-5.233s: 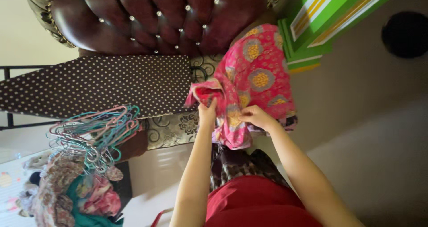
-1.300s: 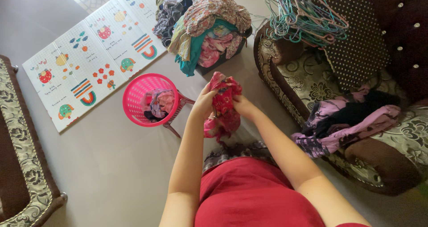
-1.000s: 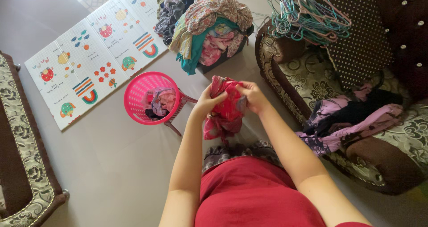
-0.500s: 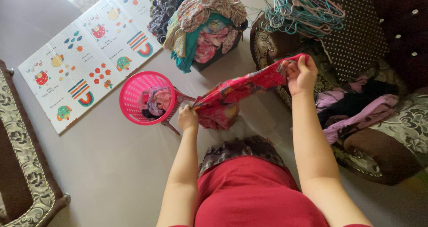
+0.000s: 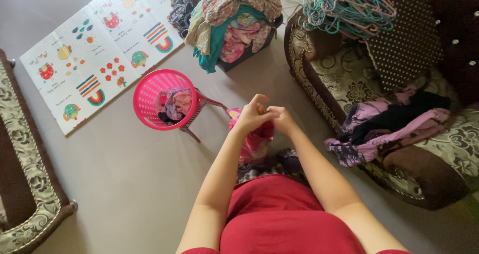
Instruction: The person sorts various items of clothing from several piles, placing them into a pink plastic basket and onto a nearby surface.
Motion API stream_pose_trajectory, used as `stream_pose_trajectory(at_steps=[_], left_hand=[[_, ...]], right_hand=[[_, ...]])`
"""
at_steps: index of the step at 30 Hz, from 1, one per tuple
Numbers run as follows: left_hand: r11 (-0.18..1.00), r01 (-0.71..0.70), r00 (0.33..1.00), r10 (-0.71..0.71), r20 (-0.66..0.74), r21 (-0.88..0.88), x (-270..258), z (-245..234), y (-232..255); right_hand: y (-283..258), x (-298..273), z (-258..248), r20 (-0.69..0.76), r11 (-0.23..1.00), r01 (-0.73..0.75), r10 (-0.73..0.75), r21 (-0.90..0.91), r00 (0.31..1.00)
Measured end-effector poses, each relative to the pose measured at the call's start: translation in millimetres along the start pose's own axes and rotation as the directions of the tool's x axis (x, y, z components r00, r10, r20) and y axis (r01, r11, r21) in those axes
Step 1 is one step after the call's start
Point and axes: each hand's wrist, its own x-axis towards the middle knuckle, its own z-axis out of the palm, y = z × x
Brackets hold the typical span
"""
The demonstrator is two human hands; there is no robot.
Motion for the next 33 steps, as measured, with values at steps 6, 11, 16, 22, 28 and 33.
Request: stream_pose_trajectory(at_steps=[6,11,16,22,28,33], left_hand=[[0.825,0.111,0.943,0.089,-0.32,0.555,-29.9,-19.7,-26.9],[0.858,0.404,0.739,-0.101,-0.666,0.318,-39.4,-26.5,-54.4],[0.974,-0.031,0.744,-0.127,-0.656,-0.225,-16.9,-28.0,-61.4],[0.994,-0.08,0.914,0.043,-0.404,-0.076,8.7,20.8,43.8],[0.982,-0.163,0.973,0.175,-0.148,0.093,-2.3,42.8,118.5],[0.802,-0.092,0.768,0.434,-0.47,0.59,-3.1,58.2,92.1]], right_hand=[[-44.0,-1.8,-18.6,0.043,0.943,-0.184,0.179,0.277,0.983],[-57.7,16.1,-60.4,-0.134,0.825,-0.035,0.134,0.564,0.982],[-53.7,20.3,-107.0,-0.417,0.861,0.093,0.145,0.499,0.897],[-104.3,-1.4,-92.6,-0.053,0.789,0.412,-0.486,-0.456,0.872],[-67.6,0.1,-113.8,0.128,0.998,0.015,-0.023,0.064,0.991],[-31.2,15.4,-150.4,0.228,0.822,-0.14,0.013,0.551,0.974]])
